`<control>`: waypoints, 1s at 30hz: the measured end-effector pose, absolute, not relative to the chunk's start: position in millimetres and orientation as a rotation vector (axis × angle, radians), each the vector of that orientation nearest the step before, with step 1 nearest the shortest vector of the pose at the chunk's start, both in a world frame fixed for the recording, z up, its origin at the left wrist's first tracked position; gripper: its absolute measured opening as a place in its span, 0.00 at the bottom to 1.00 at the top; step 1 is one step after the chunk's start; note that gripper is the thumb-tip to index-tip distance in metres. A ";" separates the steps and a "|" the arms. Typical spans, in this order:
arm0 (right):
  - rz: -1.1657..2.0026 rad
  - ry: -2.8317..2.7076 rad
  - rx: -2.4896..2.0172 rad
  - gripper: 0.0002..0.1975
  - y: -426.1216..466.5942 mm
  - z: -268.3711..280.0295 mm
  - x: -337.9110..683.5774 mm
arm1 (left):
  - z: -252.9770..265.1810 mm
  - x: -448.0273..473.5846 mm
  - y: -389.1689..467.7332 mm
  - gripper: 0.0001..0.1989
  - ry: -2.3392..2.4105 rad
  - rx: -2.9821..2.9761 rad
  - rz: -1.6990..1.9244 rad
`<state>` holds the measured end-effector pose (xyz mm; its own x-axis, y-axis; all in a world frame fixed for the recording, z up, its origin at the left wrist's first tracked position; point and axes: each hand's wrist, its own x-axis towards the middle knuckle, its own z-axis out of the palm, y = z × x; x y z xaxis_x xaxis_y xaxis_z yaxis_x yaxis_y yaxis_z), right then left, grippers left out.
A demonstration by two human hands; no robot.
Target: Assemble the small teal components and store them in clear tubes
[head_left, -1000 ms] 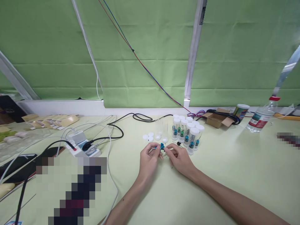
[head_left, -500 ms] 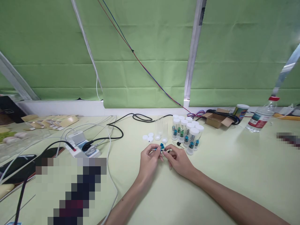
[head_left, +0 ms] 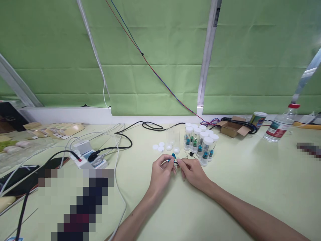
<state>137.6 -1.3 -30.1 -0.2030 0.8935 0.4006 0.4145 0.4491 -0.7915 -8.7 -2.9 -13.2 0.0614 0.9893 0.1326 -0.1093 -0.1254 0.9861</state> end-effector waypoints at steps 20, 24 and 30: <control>0.783 -1.754 -1.061 0.15 -4.9 -30.1 136.3 | -6.1 -7.7 -6.5 0.10 1.061 1.136 1.386; 0.777 -1.759 -1.071 0.13 -2.8 -32.0 136.8 | -7.1 -7.4 -6.4 0.10 1.048 1.146 1.374; 0.785 -1.765 -1.064 0.13 -2.1 -31.3 137.7 | -5.8 -6.9 -8.2 0.09 1.032 1.156 1.342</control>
